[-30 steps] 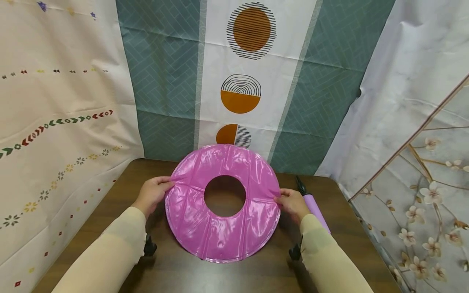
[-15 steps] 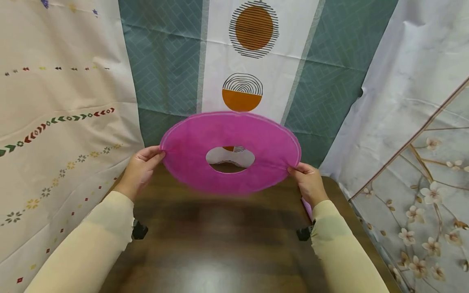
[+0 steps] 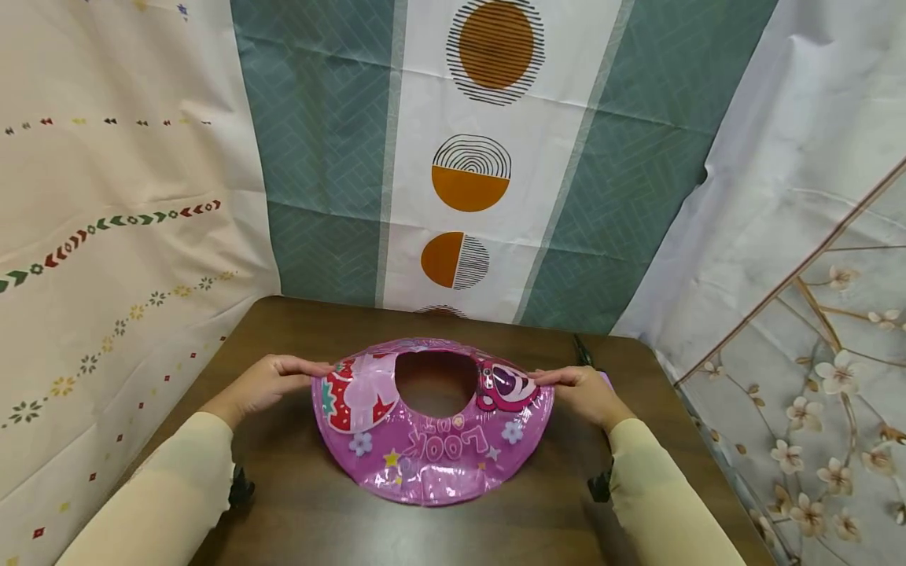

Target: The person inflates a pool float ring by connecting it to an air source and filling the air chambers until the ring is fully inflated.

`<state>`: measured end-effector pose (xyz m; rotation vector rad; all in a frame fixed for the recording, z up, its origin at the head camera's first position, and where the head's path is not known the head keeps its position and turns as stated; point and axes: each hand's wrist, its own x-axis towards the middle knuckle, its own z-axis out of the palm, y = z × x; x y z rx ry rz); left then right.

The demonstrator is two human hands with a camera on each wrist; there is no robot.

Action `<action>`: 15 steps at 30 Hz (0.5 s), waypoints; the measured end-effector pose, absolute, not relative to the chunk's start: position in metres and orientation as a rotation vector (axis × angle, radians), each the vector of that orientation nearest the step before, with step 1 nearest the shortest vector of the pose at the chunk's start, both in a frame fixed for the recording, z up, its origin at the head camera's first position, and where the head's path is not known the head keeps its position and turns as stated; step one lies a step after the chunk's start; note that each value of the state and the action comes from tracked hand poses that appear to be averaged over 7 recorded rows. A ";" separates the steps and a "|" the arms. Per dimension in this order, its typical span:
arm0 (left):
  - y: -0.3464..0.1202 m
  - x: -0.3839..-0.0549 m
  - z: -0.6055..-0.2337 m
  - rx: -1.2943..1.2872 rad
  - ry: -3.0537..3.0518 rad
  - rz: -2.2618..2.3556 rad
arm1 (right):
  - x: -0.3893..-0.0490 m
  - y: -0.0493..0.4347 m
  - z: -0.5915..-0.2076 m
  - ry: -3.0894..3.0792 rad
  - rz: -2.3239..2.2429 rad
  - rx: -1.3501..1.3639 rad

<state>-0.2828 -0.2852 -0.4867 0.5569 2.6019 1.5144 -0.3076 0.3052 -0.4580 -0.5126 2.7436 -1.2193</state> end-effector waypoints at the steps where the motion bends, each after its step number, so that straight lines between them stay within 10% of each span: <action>1: -0.285 -0.281 -0.491 0.534 2.630 1.451 | -0.306 0.306 -0.463 2.741 -1.195 -0.530; 15: -0.263 -0.273 -0.508 0.325 2.773 1.145 | -0.298 0.291 -0.495 2.746 -1.080 -0.480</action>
